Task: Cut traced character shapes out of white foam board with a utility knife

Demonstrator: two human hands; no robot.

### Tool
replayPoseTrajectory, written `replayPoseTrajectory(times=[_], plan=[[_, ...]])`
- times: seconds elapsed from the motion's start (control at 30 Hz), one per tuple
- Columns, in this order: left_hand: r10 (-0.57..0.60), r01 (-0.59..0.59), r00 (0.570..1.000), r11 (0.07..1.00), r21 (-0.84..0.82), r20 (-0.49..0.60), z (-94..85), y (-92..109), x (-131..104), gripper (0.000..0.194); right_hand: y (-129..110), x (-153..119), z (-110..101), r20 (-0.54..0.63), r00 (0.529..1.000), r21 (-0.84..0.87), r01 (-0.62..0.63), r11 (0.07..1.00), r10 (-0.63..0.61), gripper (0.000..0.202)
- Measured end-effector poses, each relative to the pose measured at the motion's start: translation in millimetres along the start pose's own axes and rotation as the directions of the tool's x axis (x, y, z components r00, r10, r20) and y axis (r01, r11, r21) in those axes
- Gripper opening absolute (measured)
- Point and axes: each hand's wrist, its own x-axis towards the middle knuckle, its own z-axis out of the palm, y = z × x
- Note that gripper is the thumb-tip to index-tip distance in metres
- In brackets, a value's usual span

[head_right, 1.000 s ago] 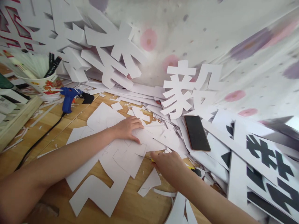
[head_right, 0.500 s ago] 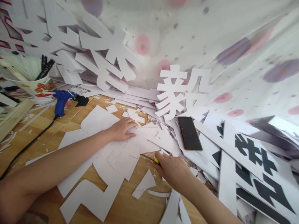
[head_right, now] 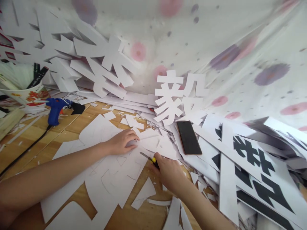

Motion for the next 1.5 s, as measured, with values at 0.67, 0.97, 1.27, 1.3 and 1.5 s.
replayPoseTrajectory(times=[0.67, 0.97, 1.27, 1.3, 1.5], plan=[[-0.075, 0.074, 0.994, 0.997, -0.01, -0.078, -4.4, -21.4, -2.5, 0.018, 2.0, 42.7, -9.3, -0.121, 0.989, 0.049, -0.076, 0.996, 0.082, 0.028], [-0.148, 0.149, 0.989, 0.988, -0.048, 0.015, -6.2, -21.7, 2.1, 0.023, -15.8, 11.1, 0.0, -0.022, 0.987, -0.075, 0.155, 0.985, -0.157, 0.015], [-0.152, 0.153, 0.988, 0.985, -0.077, 0.027, -5.1, -23.8, 2.8, 0.025, -11.8, 18.6, 6.0, -0.078, 0.971, -0.103, 0.218, 0.971, -0.226, 0.02], [-0.149, 0.151, 0.988, 0.985, -0.079, 0.027, -4.8, -24.1, 3.0, 0.025, -11.9, 18.8, 6.2, -0.078, 0.971, -0.106, 0.218, 0.97, -0.227, 0.021], [-0.136, 0.137, 0.99, 0.988, -0.066, 0.025, -4.1, -24.8, 2.6, 0.026, -11.6, 20.6, 6.4, -0.066, 0.968, -0.13, 0.232, 0.964, -0.242, 0.023]])
